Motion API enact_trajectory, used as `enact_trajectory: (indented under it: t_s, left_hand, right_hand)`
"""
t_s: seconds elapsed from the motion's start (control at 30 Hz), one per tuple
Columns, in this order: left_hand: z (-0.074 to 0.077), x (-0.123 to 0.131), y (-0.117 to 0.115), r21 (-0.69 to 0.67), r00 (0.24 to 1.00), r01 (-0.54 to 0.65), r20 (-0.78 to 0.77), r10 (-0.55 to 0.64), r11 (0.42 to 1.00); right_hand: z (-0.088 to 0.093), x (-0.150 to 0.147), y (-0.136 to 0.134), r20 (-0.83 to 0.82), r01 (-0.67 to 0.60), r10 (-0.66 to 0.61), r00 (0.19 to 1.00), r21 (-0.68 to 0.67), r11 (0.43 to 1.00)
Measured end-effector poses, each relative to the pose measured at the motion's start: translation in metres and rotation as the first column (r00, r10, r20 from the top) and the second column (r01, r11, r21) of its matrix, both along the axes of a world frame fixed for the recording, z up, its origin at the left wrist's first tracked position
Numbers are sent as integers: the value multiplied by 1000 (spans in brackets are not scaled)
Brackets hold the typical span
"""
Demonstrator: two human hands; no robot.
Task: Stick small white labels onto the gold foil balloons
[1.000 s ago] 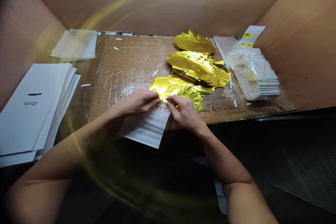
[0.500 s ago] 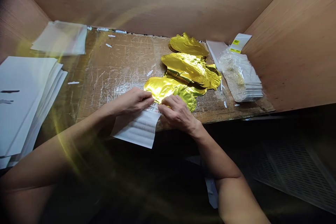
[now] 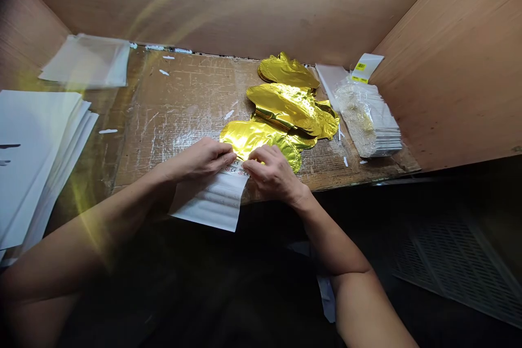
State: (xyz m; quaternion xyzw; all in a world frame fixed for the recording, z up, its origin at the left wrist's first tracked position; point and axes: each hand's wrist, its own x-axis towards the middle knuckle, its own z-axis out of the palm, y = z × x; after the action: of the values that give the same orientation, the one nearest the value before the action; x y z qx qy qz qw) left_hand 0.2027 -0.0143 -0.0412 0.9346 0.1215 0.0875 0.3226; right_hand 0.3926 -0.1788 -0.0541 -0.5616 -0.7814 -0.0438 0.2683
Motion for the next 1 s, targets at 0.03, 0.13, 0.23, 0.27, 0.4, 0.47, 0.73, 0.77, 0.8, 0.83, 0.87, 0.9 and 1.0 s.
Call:
enact_trajectory:
  t_s: [0.03,0.13,0.23,0.27,0.4,0.47,0.73,0.77,0.8,0.83,0.87,0.9,1.0]
  left_hand:
    - [0,0,0,4,1000,-4,-7,4,1000]
    - [-4,1,3,87,999,22,22,-24,996]
    - [-10,2,9,188,981,129,121,-154,974]
    - [-13,2,10,207,972,162,138,-193,965]
    - [-21,2,14,227,965,197,125,-229,954]
    - [-25,1,15,232,966,193,125,-226,953]
    - [-25,0,18,231,958,199,160,-239,952]
    - [-23,0,17,240,953,192,187,-239,952]
    - [-21,0,15,250,946,186,216,-242,950]
    - [-19,0,11,261,938,186,241,-250,947]
    - [-18,0,8,270,929,196,257,-267,943]
    - [-17,1,3,278,921,213,262,-288,937]
    - [-21,4,-7,278,915,274,218,-338,921]
  right_hand:
    - [1,-1,-1,-36,-16,16,999,2,1000]
    - [9,2,1,-359,-13,7,933,-12,1000]
    - [17,10,13,-576,56,-137,806,-156,986]
    - [19,12,19,-554,59,-187,811,-241,969]
    - [19,12,35,-188,174,-302,934,-501,848]
    - [20,12,34,40,339,-372,927,-511,790]
    - [16,26,21,81,300,-291,953,-374,878]
    - [12,26,23,14,232,-246,969,-392,890]
    - [8,25,25,-53,188,-230,972,-413,891]
    - [5,25,27,-116,166,-238,964,-434,885]
    - [3,24,29,-175,153,-256,951,-454,878]
    - [2,25,32,-223,141,-272,936,-471,871]
    - [11,42,41,-296,77,-263,918,-518,852]
